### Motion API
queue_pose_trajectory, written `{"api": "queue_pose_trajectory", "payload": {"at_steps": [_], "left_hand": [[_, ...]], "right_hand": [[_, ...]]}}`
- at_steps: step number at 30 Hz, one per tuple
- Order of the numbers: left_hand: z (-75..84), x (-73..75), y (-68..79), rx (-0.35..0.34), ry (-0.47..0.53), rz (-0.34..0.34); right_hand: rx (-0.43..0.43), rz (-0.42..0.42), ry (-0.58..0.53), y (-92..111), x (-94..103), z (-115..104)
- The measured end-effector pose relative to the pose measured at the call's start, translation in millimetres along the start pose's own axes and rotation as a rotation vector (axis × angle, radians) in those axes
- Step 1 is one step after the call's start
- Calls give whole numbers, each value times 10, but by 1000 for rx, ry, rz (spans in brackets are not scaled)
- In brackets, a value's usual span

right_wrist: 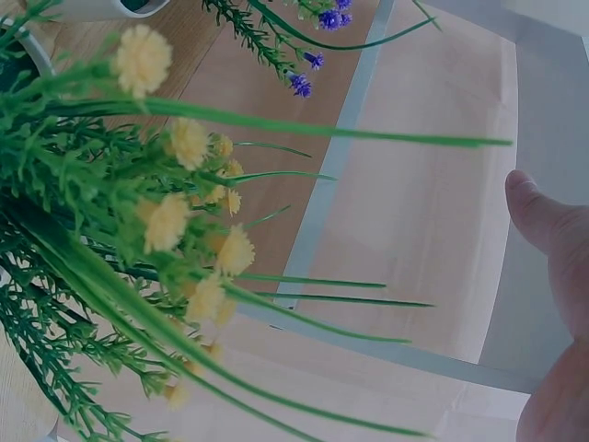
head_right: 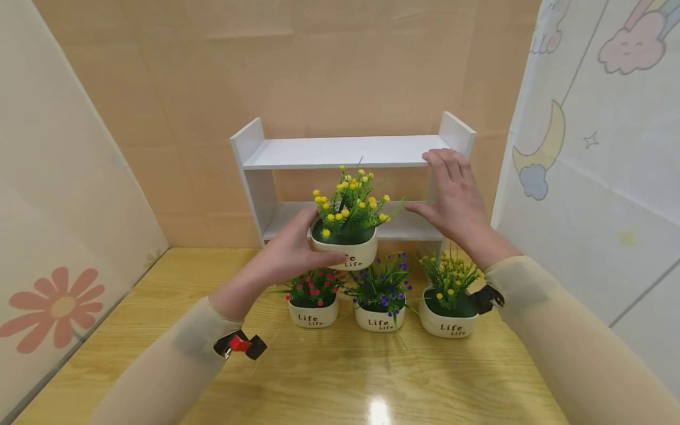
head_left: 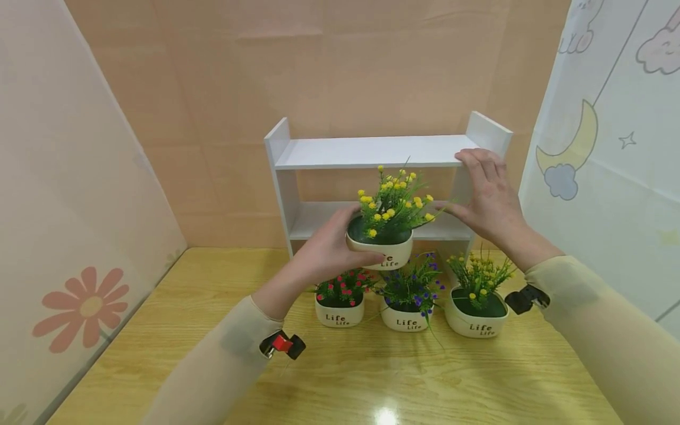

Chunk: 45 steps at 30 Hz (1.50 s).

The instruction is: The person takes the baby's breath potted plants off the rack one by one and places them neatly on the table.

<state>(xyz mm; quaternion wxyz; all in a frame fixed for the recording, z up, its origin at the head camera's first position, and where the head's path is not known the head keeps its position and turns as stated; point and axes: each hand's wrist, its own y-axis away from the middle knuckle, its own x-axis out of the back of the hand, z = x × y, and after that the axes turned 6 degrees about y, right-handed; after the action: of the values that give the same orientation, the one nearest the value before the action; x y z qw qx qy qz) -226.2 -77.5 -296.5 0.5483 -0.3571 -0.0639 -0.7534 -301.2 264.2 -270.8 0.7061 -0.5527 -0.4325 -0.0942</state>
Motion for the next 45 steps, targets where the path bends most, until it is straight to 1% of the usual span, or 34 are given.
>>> {"api": "queue_pose_trajectory", "payload": {"at_steps": [3,6,11,13,17,21,25,30,33,36,41,45], "left_hand": [[4,73,59,37,-18,26],[-3,152,109,44,-5,43],[-36,288,185,4,55,62],[-57,345,222,-1,79,74],[-105,462,323,26,144,94],[-161,572,417,52,186,107],[-225,666,490,80,180,130],[-305,762,565,84,168,156],[-359,819,619,107,147,171],[-406,880,679,126,134,178],[-504,972,767,135,120,189],[-570,1047,836,151,139,187]], "right_hand": [[5,4,-2,-5,3,2],[14,16,-3,-8,-3,6],[25,29,-9,-7,-19,13],[27,30,-11,-8,-24,13],[29,33,-16,-15,-28,3],[27,37,-24,-29,-29,-12],[23,38,-26,-42,-28,-23],[17,29,-26,-51,-39,-37],[14,25,-30,-50,-46,-45],[11,24,-31,-49,-49,-53],[7,22,-27,-49,-47,-54],[6,17,-26,-43,-42,-42]]}}
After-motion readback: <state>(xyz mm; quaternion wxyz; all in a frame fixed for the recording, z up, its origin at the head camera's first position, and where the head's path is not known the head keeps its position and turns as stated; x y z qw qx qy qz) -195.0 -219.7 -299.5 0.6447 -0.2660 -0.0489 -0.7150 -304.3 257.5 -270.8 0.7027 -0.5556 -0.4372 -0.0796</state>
